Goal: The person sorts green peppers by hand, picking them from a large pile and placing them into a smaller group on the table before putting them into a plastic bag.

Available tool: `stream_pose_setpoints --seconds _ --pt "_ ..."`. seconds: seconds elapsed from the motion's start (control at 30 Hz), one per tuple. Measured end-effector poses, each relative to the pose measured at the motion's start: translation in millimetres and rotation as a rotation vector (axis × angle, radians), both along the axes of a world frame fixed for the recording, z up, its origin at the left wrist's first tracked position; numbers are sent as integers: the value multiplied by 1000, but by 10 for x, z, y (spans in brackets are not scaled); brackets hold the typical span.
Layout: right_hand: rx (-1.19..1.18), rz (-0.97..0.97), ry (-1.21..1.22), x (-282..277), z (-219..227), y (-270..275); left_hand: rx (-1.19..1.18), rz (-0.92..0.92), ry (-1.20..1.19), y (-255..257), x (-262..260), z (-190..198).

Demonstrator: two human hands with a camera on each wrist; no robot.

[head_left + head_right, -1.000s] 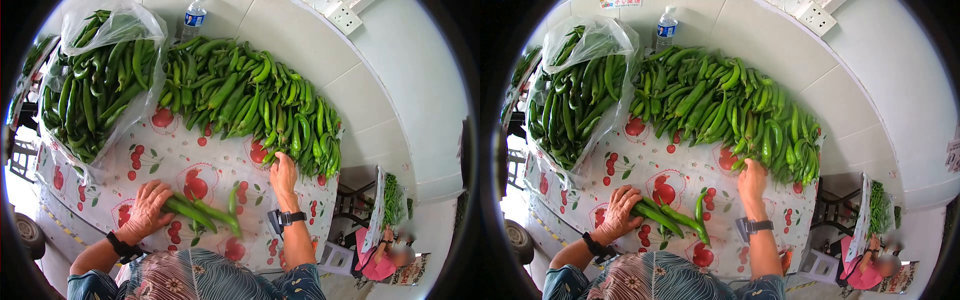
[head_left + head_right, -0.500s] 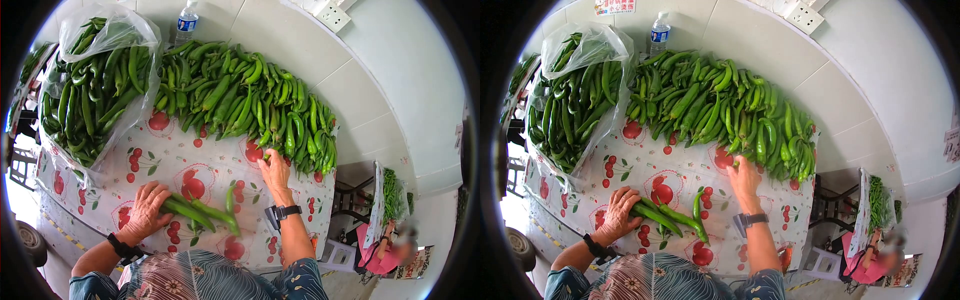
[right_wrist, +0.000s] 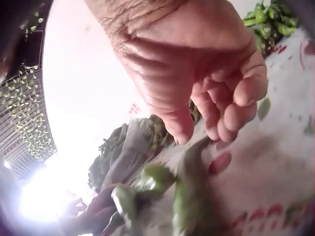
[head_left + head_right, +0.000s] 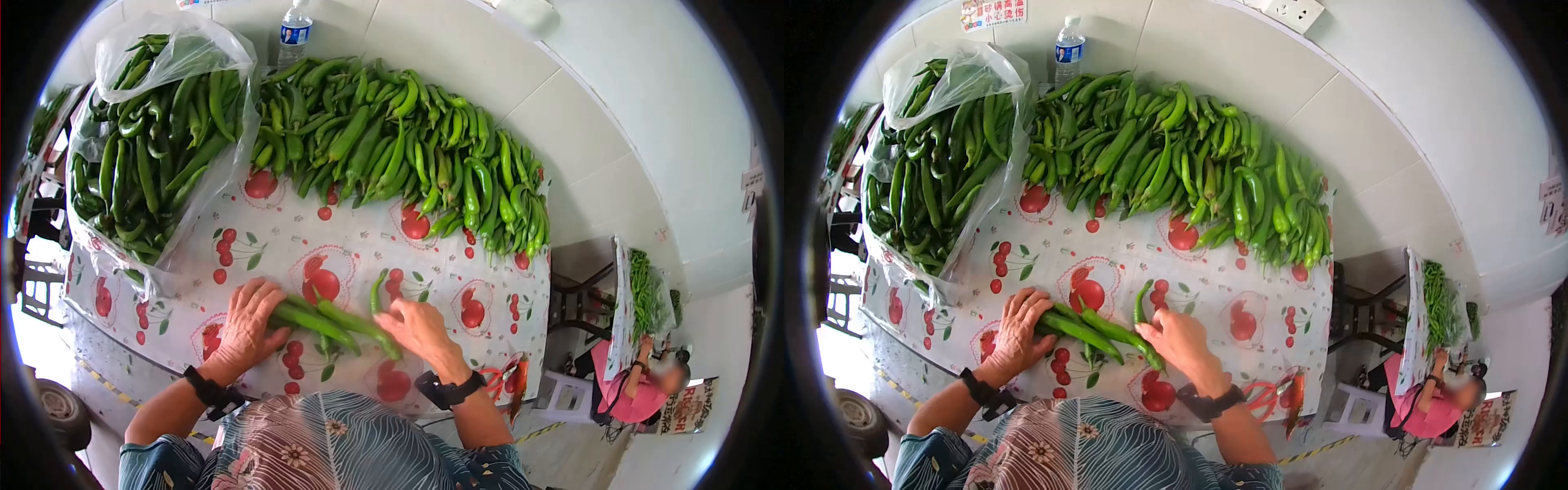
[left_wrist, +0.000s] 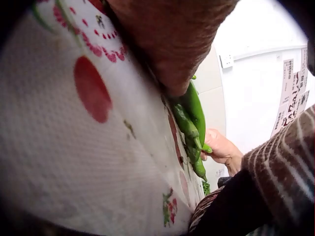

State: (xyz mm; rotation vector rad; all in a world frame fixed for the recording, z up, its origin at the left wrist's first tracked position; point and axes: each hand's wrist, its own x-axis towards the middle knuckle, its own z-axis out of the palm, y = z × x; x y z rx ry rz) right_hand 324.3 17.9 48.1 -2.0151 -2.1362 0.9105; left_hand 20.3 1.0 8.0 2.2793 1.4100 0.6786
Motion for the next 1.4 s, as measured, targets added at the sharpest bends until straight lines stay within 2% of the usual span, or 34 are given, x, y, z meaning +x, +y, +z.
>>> stream_pose_setpoints --seconds 0.07,0.17,0.2,0.33,0.43,0.57,0.6,0.7,0.73,0.83,0.87,1.0,1.1,1.17,1.23,1.33,1.4 --pt "9 7 -4 -92 -34 -67 -6 2 11 -8 3 -1" --pt "253 73 109 -193 -138 -199 -11 -2 18 -9 -6 -16" --pt "235 116 77 -191 -104 -224 -9 -3 16 -4 0 -16" --pt "1 -57 175 -25 41 -167 3 1 5 -9 6 -3" --pt "149 -386 650 216 -43 -36 25 2 14 -11 0 -26" --pt "416 -441 575 335 190 214 7 -2 16 -1 -8 -10" --pt "630 -287 389 346 197 306 7 -3 15 0 -9 -10" --pt "971 15 54 336 231 590 1 -2 24 4 -2 -20" --pt "961 9 -2 315 240 639 -3 3 31 4 -4 -20" --pt "539 -321 429 343 141 765 -11 -4 49 14 -3 33" --pt "458 -395 767 356 101 803 -15 -8 46 19 1 47" --pt "126 -427 581 476 158 754 -10 5 49 27 14 24" --pt "107 -338 57 543 9 590 -10 8 66 27 27 24" --pt "222 -387 65 622 -137 488 -11 10 71 29 27 12" --pt "315 -435 44 612 -58 364 -7 6 77 6 31 -13" --pt "167 -463 -30 497 164 243 14 8 84 6 22 -53" --pt "309 -389 -63 563 -105 118 13 12 78 4 29 -52"
